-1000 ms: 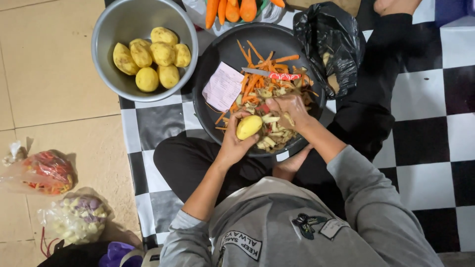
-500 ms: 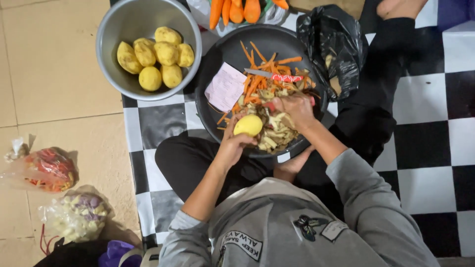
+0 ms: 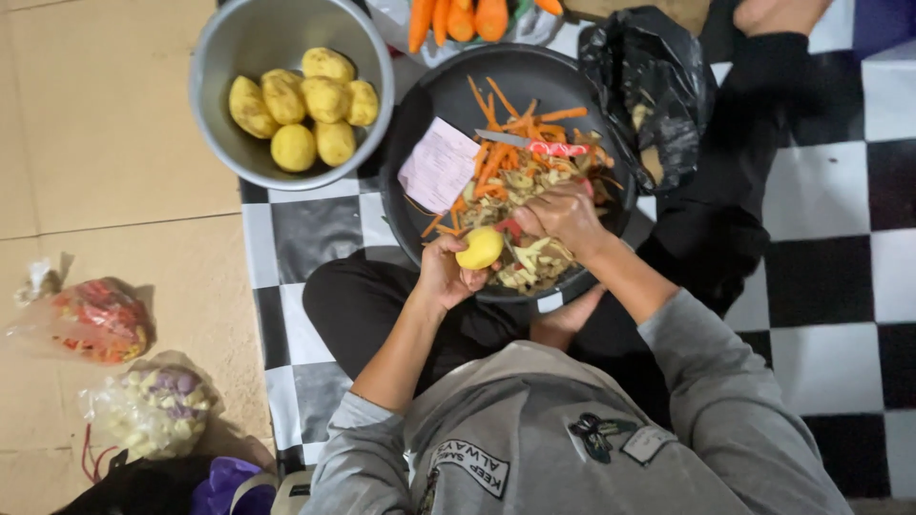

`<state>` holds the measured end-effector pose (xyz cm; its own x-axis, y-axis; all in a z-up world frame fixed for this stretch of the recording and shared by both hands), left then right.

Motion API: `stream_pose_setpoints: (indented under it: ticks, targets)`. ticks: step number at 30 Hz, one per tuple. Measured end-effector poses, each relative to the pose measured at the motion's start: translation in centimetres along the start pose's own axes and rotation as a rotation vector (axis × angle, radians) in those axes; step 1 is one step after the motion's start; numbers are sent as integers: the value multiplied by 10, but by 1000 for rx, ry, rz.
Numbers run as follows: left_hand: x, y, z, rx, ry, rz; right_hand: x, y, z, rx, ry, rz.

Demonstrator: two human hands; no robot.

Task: Peeling potatoes and carrots with a hand peeler and organizing them into containers while sitting on the floor.

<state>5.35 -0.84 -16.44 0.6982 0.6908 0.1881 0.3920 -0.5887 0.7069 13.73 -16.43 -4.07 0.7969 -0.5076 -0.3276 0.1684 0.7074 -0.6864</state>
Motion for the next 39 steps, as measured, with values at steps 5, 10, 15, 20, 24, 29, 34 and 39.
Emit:
stream_pose_setpoints:
  ticks: [5,10,15,20,24,29,34,39]
  targets:
    - [161,37,-61,393,613,734,15,8,-11,-262,191,-245]
    - [315,14,-52,899,1013,1531,26,31,-37,-380,422,-397]
    - [331,36,-52,1435,904,2055,12,44,-45,-323,398,-356]
    - [188,204,2,830,1723,2240,0,57,-54,-239,380,-272]
    - [33,282,78,-67,1905,2151,9,121,-121,-303,352,-290]
    - [-67,289,204,-134,1451,2326,18,49,-99,4,387,180]
    - [-105,283,239,-131,765,2491,31,38,-100,-44,389,162]
    - [-133,242,284,-86,367,2645,35,37,-108,-85,400,143]
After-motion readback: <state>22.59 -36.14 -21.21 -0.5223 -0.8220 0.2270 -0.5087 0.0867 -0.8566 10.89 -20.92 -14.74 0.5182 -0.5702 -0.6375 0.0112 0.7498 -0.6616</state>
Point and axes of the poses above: each hand's wrist, its own z-axis towards the middle knuckle, its own y-axis out of the palm, x = y × z, the point moved 9 cm from there along z, towards the middle knuckle, and after that the axes turned 2 degrees about -y, right-handed, at the moved point
